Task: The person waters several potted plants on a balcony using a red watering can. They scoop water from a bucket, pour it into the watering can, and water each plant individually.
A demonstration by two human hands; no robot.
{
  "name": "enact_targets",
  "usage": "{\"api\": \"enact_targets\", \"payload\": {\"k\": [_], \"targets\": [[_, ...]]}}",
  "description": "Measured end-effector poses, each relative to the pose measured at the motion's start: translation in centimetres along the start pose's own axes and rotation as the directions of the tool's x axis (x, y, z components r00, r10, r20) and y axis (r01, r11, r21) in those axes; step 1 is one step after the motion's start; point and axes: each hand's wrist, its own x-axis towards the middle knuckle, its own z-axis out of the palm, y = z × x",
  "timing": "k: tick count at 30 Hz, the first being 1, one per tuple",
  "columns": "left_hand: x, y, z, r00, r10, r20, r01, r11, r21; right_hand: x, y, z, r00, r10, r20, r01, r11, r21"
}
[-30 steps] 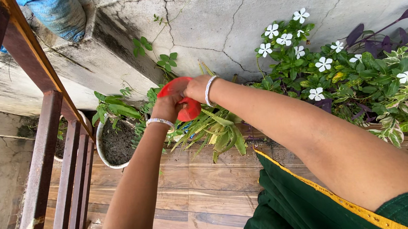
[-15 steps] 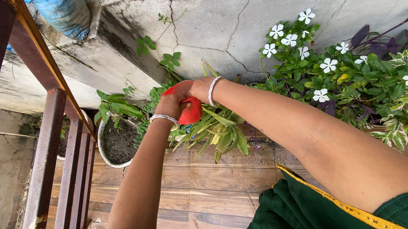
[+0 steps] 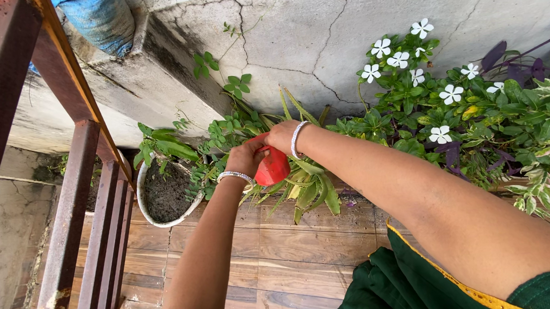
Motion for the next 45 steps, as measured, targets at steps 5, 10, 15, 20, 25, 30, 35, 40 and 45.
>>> {"api": "enact_targets", "payload": {"k": [5,10,15,20,25,30,35,40,45], "targets": [[1.6,0.4,0.2,0.992,-0.049,-0.114,0.044,0.998,-0.042,0.6,1.2,-1.3,0.993,0.075,-0.089,-0.077,0.997,-0.013],[2.5,1.9,-0.1,0.967,-0.111,-0.227,0.103,0.994,-0.048,0.6,2.2,-2.4,0.961,0.019,-0.275,-0.027,0.999,-0.025],[1.8,3.8,1.2,0.934,-0.123,-0.335,0.080,0.987,-0.139,-1.2,1.8,-3.0,0.968,-0.016,-0.249,0.007,0.999,-0.038],[1.5,4.5,3.7,0.944,-0.156,-0.290,0.121,0.983,-0.135,-3.6,0.9,-3.5,0.994,0.030,-0.104,-0.030,1.000,0.001],[2.9,5.5,6.8,0.953,-0.223,-0.205,0.195,0.969,-0.149,-5.4,2.3,-3.3,0.998,-0.032,-0.055,0.033,0.999,0.016],[3.0,6.2,6.4,0.951,-0.184,-0.248,0.108,0.950,-0.293,-5.8,2.6,-3.5,0.997,0.057,-0.054,-0.055,0.998,0.038],[2.7,7.0,5.2,0.946,-0.176,-0.273,0.087,0.946,-0.311,-5.6,2.6,-3.4,0.995,0.060,-0.078,-0.060,0.998,-0.002],[2.9,6.8,4.9,0.949,-0.175,-0.264,0.105,0.960,-0.260,-5.4,2.7,-3.4,0.995,0.054,-0.087,-0.056,0.998,-0.014],[3.2,6.7,4.4,0.941,-0.190,-0.281,0.121,0.962,-0.246,-4.7,3.0,-3.3,0.991,0.032,-0.126,-0.034,0.999,-0.015]]}}
